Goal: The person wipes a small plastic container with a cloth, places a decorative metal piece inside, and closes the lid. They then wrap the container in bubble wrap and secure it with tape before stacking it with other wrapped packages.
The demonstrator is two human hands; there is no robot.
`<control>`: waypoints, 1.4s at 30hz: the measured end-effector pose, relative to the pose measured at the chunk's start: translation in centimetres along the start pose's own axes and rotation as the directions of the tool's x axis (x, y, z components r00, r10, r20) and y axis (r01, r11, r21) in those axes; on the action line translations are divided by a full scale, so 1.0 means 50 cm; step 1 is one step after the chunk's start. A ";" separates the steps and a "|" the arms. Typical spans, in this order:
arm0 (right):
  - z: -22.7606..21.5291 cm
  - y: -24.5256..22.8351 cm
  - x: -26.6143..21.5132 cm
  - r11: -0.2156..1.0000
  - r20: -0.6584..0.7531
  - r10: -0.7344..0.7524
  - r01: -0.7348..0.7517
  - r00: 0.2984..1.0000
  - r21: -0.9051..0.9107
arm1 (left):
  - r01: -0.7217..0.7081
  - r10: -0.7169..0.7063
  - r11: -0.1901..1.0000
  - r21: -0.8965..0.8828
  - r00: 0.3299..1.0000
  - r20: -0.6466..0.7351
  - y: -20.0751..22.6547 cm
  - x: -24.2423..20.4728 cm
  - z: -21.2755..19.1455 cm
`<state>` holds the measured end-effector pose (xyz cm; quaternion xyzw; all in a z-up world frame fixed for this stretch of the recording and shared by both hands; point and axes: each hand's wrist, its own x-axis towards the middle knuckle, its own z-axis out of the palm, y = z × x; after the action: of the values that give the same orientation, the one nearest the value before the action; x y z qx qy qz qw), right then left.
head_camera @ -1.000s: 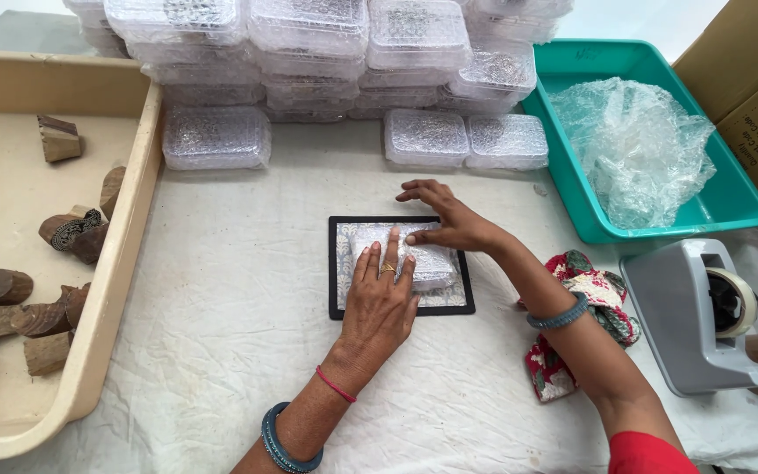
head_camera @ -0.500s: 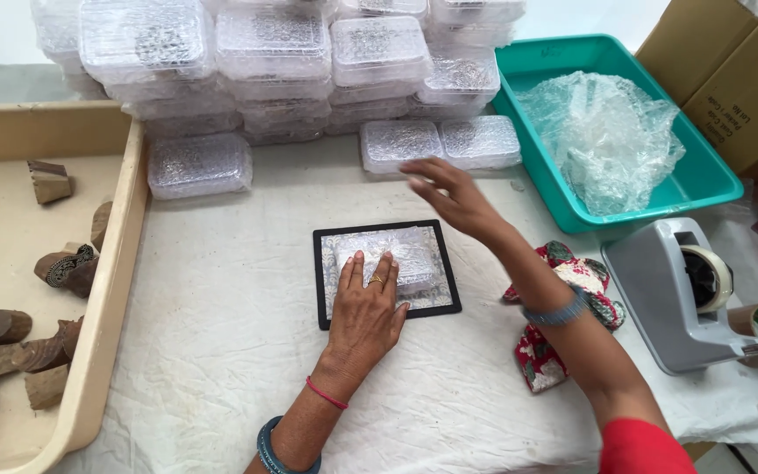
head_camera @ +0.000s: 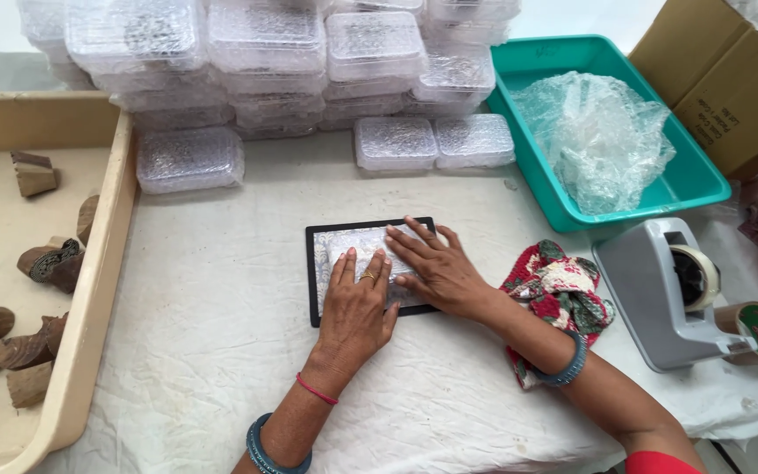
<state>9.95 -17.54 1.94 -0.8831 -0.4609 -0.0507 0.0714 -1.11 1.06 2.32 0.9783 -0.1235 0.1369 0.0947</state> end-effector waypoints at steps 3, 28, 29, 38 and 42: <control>-0.008 0.006 0.033 1.000 0.012 -0.006 0.006 1.000 0.019 | -0.010 0.010 1.000 0.003 1.000 0.004 0.001 -0.005 0.004; 0.005 0.005 -0.055 0.982 -0.050 0.041 -0.031 0.998 0.185 | 0.010 -0.010 1.000 -0.022 0.999 -0.041 -0.013 -0.008 0.029; 0.011 0.000 -0.054 0.989 -0.035 0.020 -0.015 0.999 0.147 | 0.006 -0.007 1.000 -0.022 0.999 -0.040 -0.012 -0.009 0.029; 0.021 -0.015 -0.005 0.988 0.016 0.001 -0.004 1.000 0.155 | 0.014 -0.015 1.000 -0.021 1.000 -0.025 -0.009 -0.011 0.022; 0.015 -0.019 0.002 0.988 0.022 -0.011 0.007 1.000 0.157 | 0.015 -0.015 1.000 -0.018 1.000 -0.007 -0.008 -0.010 0.016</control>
<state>9.24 -16.81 1.28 -0.8732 -0.4682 -0.0044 0.1351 -1.28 1.38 1.37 0.9778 -0.1171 0.1388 0.1049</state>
